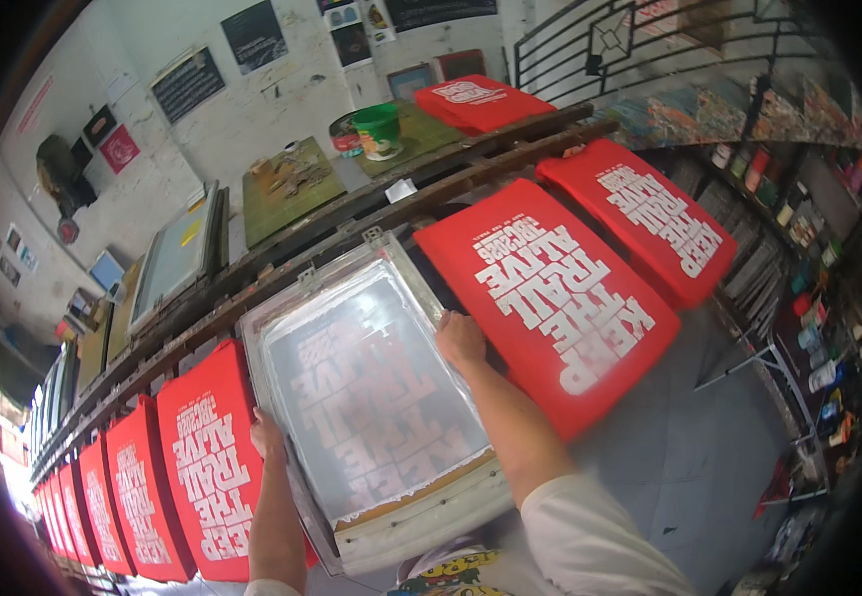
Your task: The person performs screen printing on red t-shirts by using a squeegee to spread white ink across a mesh screen and then lifting the screen to reveal the printed design.
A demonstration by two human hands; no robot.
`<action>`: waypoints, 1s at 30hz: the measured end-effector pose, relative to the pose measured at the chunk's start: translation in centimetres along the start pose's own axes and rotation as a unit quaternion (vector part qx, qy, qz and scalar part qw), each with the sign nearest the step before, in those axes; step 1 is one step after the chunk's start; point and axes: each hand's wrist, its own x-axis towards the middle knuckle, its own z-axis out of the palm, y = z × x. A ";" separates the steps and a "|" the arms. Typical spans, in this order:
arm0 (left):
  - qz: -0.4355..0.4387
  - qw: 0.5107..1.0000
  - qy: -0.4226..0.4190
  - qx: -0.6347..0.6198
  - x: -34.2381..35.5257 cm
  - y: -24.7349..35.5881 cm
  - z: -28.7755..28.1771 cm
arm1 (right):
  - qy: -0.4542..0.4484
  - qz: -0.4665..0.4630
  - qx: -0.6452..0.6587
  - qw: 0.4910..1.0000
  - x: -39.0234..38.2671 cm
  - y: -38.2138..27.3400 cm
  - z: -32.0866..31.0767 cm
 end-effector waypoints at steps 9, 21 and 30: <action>-0.119 0.993 -0.014 -0.016 -2.1 2.8 -2.5 | -0.011 -0.057 0.063 0.996 1.3 4.9 2.6; -0.126 0.990 0.009 -0.061 -3.4 2.5 -4.4 | -0.045 -0.038 0.052 0.997 0.4 0.6 0.2; -0.118 0.990 0.015 -0.069 -3.3 2.5 -4.5 | -0.036 -0.058 0.055 0.996 1.3 1.9 1.2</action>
